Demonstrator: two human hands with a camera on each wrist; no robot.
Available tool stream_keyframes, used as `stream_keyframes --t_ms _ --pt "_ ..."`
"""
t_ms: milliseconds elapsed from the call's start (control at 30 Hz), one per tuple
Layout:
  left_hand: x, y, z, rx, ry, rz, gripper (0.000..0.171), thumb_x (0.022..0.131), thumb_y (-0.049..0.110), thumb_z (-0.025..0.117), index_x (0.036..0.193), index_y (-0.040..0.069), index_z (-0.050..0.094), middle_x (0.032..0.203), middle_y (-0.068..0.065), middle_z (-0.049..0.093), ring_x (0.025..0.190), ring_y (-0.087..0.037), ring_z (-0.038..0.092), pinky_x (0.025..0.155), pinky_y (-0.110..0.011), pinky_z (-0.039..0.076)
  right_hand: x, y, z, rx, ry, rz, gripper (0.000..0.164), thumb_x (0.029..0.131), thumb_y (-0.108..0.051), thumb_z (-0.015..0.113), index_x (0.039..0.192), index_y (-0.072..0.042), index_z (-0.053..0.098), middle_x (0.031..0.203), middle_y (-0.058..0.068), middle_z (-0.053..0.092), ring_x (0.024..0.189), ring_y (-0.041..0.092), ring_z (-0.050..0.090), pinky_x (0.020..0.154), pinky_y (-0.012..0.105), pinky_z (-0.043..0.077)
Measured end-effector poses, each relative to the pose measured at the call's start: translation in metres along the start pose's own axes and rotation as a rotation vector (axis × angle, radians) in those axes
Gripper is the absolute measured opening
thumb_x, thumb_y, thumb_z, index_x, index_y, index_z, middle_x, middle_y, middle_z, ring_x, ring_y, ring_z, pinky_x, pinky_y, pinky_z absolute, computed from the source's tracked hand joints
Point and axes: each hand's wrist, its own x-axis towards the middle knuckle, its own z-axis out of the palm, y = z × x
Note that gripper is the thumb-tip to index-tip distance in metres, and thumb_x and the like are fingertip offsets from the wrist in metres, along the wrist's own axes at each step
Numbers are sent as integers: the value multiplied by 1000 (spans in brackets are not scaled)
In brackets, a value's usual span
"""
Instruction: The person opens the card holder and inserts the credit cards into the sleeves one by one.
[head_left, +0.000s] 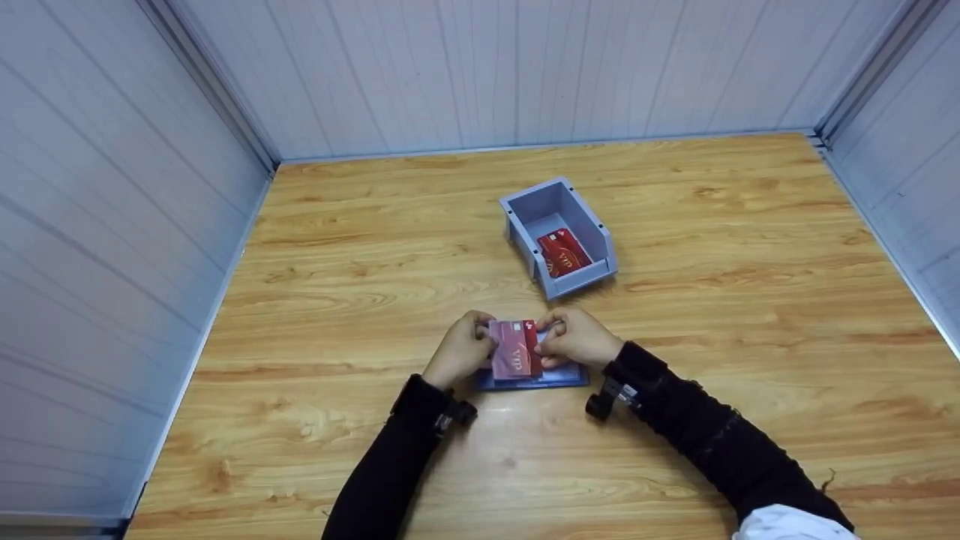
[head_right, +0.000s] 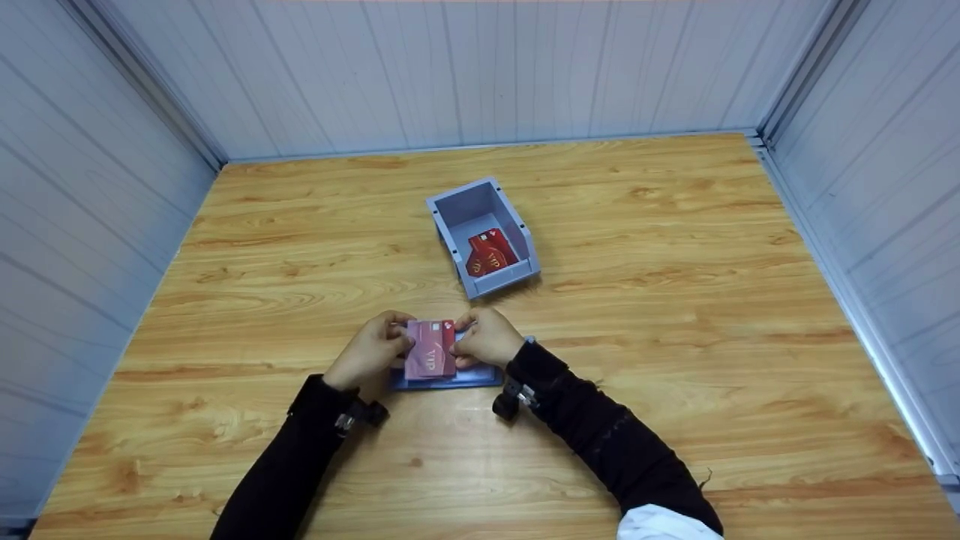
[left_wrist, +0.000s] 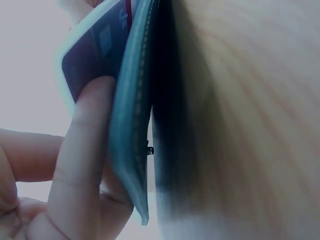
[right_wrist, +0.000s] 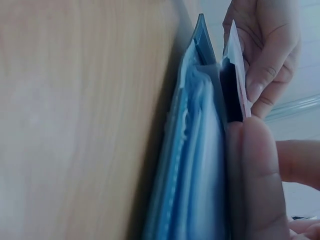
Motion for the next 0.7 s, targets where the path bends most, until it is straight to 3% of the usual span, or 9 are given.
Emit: stream_keyframes --t_ms 333,700 --pt "0 -1 -1 -50 -23 2 39 91 -8 44 130 -11 44 86 -6 54 72 -13 57 65 -28 60 -4 -5 6 -25 -16 -37 40 86 7 54 123 21 49 75 3 64 61 8 65 60 20 58" --pt "-3 3 2 43 24 22 40 89 -8 48 129 -12 47 83 -4 54 66 -11 54 55 -20 52 -7 -8 10 -118 -60 -64 45 86 5 53 129 20 49 77 4 65 61 6 64 62 20 58"
